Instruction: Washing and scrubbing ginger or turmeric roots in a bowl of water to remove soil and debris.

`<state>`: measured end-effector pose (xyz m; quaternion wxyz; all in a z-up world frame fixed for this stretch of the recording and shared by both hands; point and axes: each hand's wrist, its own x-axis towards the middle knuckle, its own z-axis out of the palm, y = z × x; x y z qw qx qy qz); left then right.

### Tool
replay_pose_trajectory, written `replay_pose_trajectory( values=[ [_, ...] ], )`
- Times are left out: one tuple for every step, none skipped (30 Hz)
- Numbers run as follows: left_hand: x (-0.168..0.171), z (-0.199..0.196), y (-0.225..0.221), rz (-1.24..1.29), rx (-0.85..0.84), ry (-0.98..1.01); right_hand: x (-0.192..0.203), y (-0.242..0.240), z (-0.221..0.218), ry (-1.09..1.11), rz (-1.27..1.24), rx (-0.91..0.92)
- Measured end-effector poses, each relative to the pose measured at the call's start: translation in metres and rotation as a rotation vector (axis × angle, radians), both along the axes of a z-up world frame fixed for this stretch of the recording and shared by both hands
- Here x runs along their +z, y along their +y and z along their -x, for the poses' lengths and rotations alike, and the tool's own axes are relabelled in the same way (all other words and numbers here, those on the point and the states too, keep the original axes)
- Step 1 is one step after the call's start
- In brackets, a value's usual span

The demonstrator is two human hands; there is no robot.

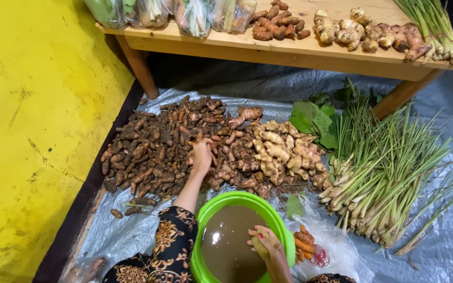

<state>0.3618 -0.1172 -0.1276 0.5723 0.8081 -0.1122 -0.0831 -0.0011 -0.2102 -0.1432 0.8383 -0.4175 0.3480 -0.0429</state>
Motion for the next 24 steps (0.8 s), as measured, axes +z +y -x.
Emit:
replay_pose_trajectory(
  values=[
    [0.0, 0.003, 0.009, -0.004, 0.002, 0.002, 0.002, 0.0, 0.002, 0.002, -0.004, 0.002],
    [0.003, 0.003, 0.017, -0.029, 0.107, -0.085, 0.003, 0.001, 0.0, -0.009, -0.011, 0.003],
    [0.005, 0.003, 0.025, -0.053, 0.212, -0.171, 0.004, 0.001, -0.001, -0.02, -0.017, 0.004],
    [0.001, 0.005, 0.034, -0.062, 0.212, -0.172, -0.004, -0.003, -0.005, -0.021, -0.026, 0.004],
    [-0.003, 0.006, 0.043, 0.219, 0.235, -0.013, -0.014, -0.008, -0.008, -0.068, -0.019, 0.013],
    [-0.014, 0.019, 0.056, 0.487, 0.252, 0.169, -0.024, -0.006, 0.001, -0.097, -0.021, 0.013],
    [0.007, 0.055, 0.071, 0.467, 0.25, 0.186, -0.016, 0.005, 0.01, -0.078, -0.038, 0.003],
    [0.034, 0.075, 0.075, 0.552, 0.205, 0.338, -0.006, 0.004, 0.004, -0.069, -0.034, 0.002],
    [0.061, 0.097, 0.08, 0.634, 0.159, 0.491, 0.005, 0.004, -0.002, -0.06, -0.03, 0.0],
    [0.056, 0.117, 0.086, 0.629, 0.155, 0.488, 0.008, 0.003, -0.005, -0.064, -0.034, -0.004],
    [0.05, 0.137, 0.093, 0.633, 0.094, 0.53, 0.011, 0.004, -0.008, -0.061, -0.001, -0.002],
    [0.041, 0.163, 0.101, 0.637, 0.043, 0.582, 0.013, 0.004, -0.006, -0.045, 0.03, 0.005],
    [0.043, 0.189, 0.105, 0.633, 0.049, 0.588, 0.018, 0.008, 0.0, -0.038, 0.024, 0.008],
    [0.047, 0.209, 0.106, 0.57, 0.052, 0.668, 0.023, 0.009, 0.0, -0.044, 0.027, 0.01],
    [0.051, 0.229, 0.106, 0.507, 0.055, 0.746, 0.028, 0.01, 0.0, -0.05, 0.031, 0.011],
    [0.044, 0.242, 0.106, 0.504, 0.059, 0.753, 0.029, 0.011, 0.003, -0.043, 0.028, 0.012],
    [0.038, 0.254, 0.106, 0.413, 0.032, 0.739, 0.029, 0.012, 0.005, -0.077, 0.026, 0.013],
    [0.032, 0.261, 0.103, 0.328, 0.002, 0.716, 0.03, 0.011, 0.002, -0.12, 0.03, 0.014],
    [0.023, 0.264, 0.104, 0.331, 0.003, 0.715, 0.029, 0.011, 0.001, -0.121, 0.032, 0.016],
    [0.013, 0.268, 0.105, 0.234, -0.052, 0.643, 0.029, 0.011, 0.002, -0.129, 0.035, -0.005],
    [0.004, 0.273, 0.106, 0.138, -0.105, 0.571, 0.029, 0.011, 0.003, -0.137, 0.038, -0.026],
    [-0.014, 0.272, 0.106, 0.145, -0.101, 0.569, 0.019, 0.008, 0.003, -0.139, 0.044, -0.02],
    [-0.032, 0.271, 0.105, 0.052, -0.122, 0.42, 0.01, 0.004, 0.003, -0.17, 0.058, -0.025],
    [-0.049, 0.273, 0.106, -0.045, -0.143, 0.274, 0.0, 0.002, 0.006, -0.198, 0.068, -0.033]
  ],
)
